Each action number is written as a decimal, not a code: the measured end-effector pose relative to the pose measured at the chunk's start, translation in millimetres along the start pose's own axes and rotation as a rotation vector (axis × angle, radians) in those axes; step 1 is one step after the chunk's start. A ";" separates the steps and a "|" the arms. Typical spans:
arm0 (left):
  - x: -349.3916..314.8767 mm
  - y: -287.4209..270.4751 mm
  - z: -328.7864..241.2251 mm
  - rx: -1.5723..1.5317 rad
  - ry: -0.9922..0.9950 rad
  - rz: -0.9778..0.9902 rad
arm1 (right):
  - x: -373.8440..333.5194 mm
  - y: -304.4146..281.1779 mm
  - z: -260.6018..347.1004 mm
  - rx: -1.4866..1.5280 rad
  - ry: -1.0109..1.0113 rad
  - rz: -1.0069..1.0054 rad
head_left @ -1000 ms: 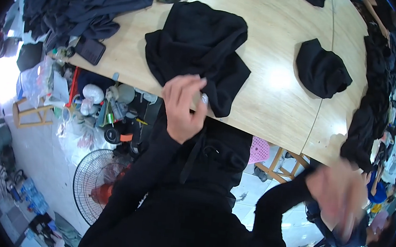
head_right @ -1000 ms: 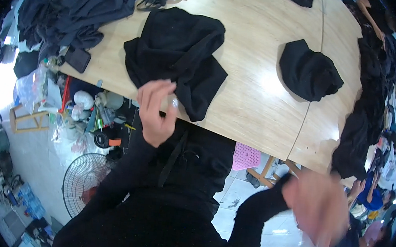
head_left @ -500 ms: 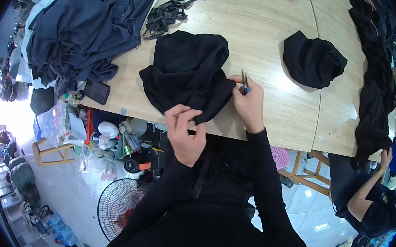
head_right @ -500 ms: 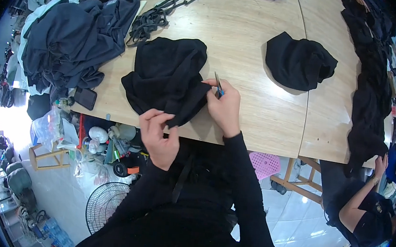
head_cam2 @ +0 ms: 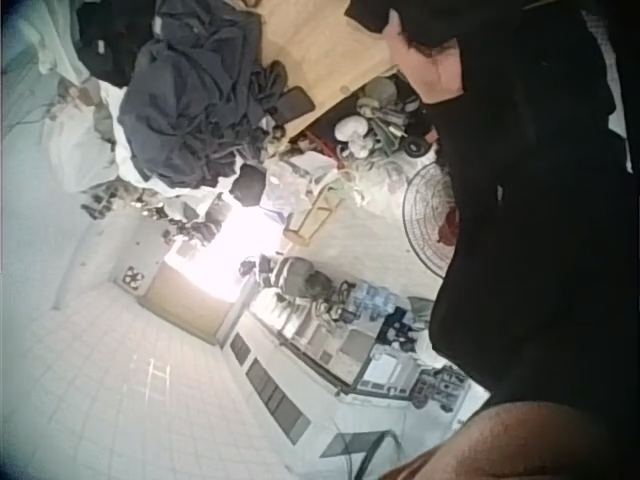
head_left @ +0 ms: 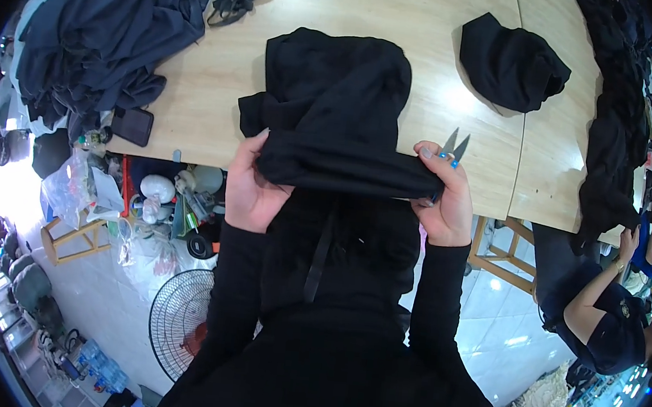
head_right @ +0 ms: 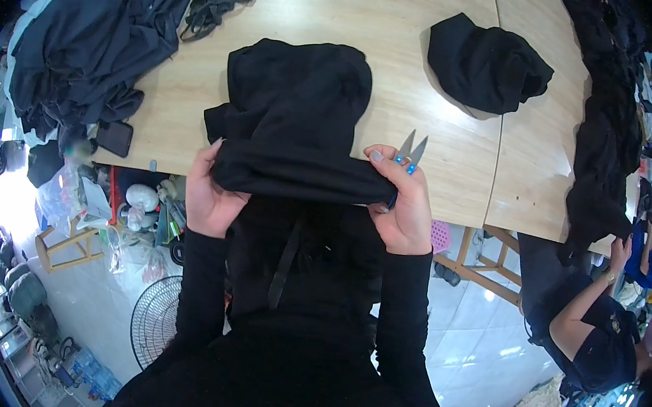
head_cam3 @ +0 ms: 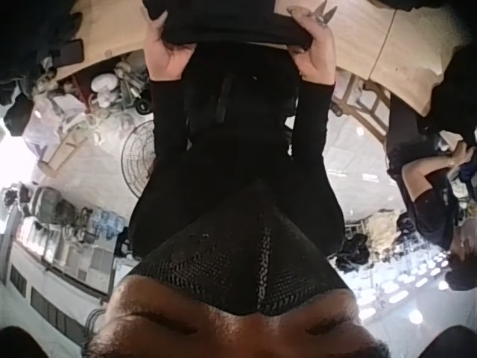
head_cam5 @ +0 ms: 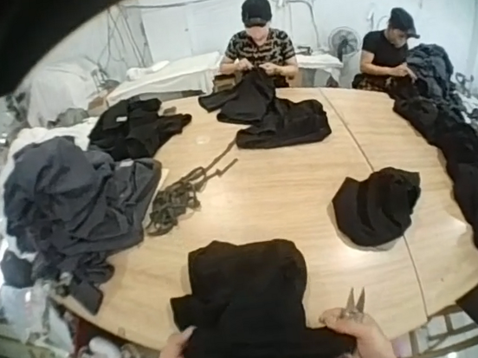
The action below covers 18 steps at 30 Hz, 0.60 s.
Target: Trimming loose threads and inspecting black fabric garments at a workbench.
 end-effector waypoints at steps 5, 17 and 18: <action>7.1 -11.9 4.9 -0.027 -0.053 0.391 | -17.3 17.9 3.5 -0.052 -0.190 0.099; -18.1 41.2 56.8 0.188 -0.152 0.488 | -10.4 -0.6 -5.1 -0.238 -0.172 0.068; -17.1 42.6 57.7 0.178 -0.141 0.540 | -10.7 2.0 -4.0 -0.277 -0.192 0.022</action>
Point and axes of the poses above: each hand's wrist, its own x-axis towards the middle knuckle, its own y-axis out of the palm, z = x × y, the point moved 8 cm from there along x, towards the middle knuckle, and after that the axes turned 5 degrees about z, right-handed, at the moved point
